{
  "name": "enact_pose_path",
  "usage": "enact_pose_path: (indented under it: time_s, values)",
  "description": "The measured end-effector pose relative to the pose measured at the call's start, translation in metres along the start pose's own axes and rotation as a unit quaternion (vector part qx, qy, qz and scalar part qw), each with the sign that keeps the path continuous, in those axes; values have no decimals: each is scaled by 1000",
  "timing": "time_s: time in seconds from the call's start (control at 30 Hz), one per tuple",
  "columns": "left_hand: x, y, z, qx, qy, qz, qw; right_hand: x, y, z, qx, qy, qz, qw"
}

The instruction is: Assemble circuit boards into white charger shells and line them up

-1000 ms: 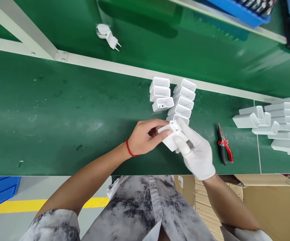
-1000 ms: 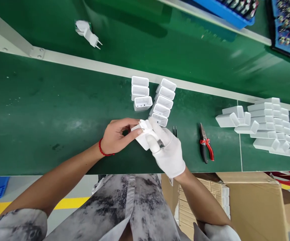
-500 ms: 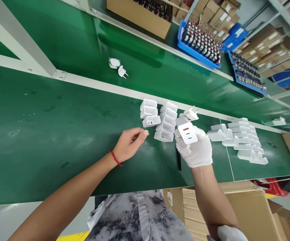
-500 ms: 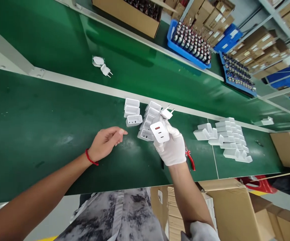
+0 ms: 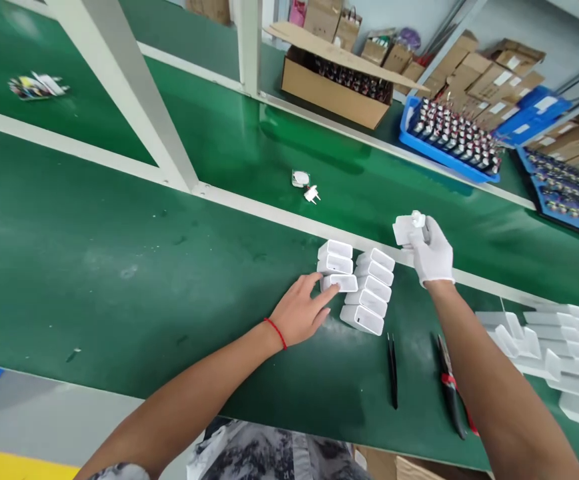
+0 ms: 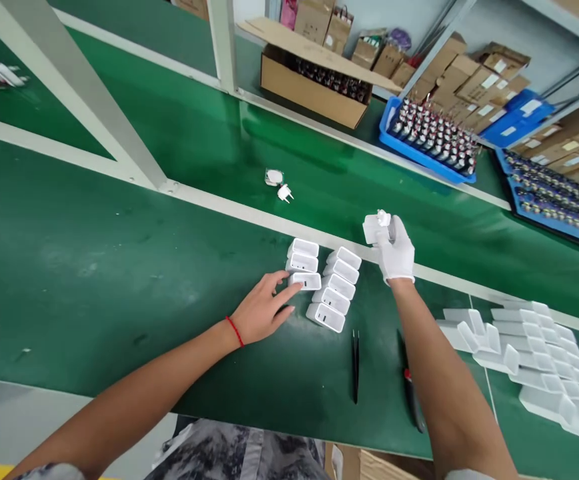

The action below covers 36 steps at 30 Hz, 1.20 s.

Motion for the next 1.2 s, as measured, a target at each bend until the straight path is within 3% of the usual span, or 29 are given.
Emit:
enact_pose_path:
  time_s: [0.13, 0.23, 0.37, 0.43, 0.5, 0.57, 0.63, 0.77, 0.87, 1.0, 1.1, 1.2]
  values:
    - [0, 2, -1, -3, -10, 22, 1000, 34, -14, 7, -69, -39, -12, 997]
    - [-2, 6, 0, 0, -31, 57, 998, 40, -8, 2, -125, -44, -31, 991]
    - [-3, 5, 1, 13, -53, 49, 997, 38, 17, -25, -195, -31, 12, 980]
    - [-2, 2, 2, 23, -61, 23, 998, 40, 19, -48, -216, -3, 21, 976]
    - [-2, -1, 2, 36, -67, -3, 997, 45, 0, -74, -214, 39, -49, 975]
    - [-3, -2, 2, 43, -72, -11, 996, 52, -36, -99, -198, 82, -164, 963]
    - [-3, -1, 3, 41, -81, -9, 996, 62, -74, -121, -200, 101, -238, 945]
    - [-4, -2, 5, 42, -96, -20, 994, 82, -135, -137, -254, 48, -304, 917]
    - [-4, -2, 6, 49, -94, -37, 994, 89, -155, -135, -259, 18, -299, 918]
    - [-5, -1, 7, 45, -99, -68, 992, 83, -145, -130, -202, 11, -271, 941]
    - [-7, 2, 8, 3, -105, -82, 991, 66, -115, -130, -107, 36, -262, 959]
    - [-8, 4, 7, -73, -104, -98, 987, 39, -77, -131, 95, 48, -269, 957]
Point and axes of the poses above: each hand's wrist, its own x-axis towards the middle knuckle, its own y-axis out of the back of the hand, z = x × y, the point moved 5 cm from there along x, towards the middle knuckle, and after that the axes turned 7 degrees about y, right-handed, at the moved point
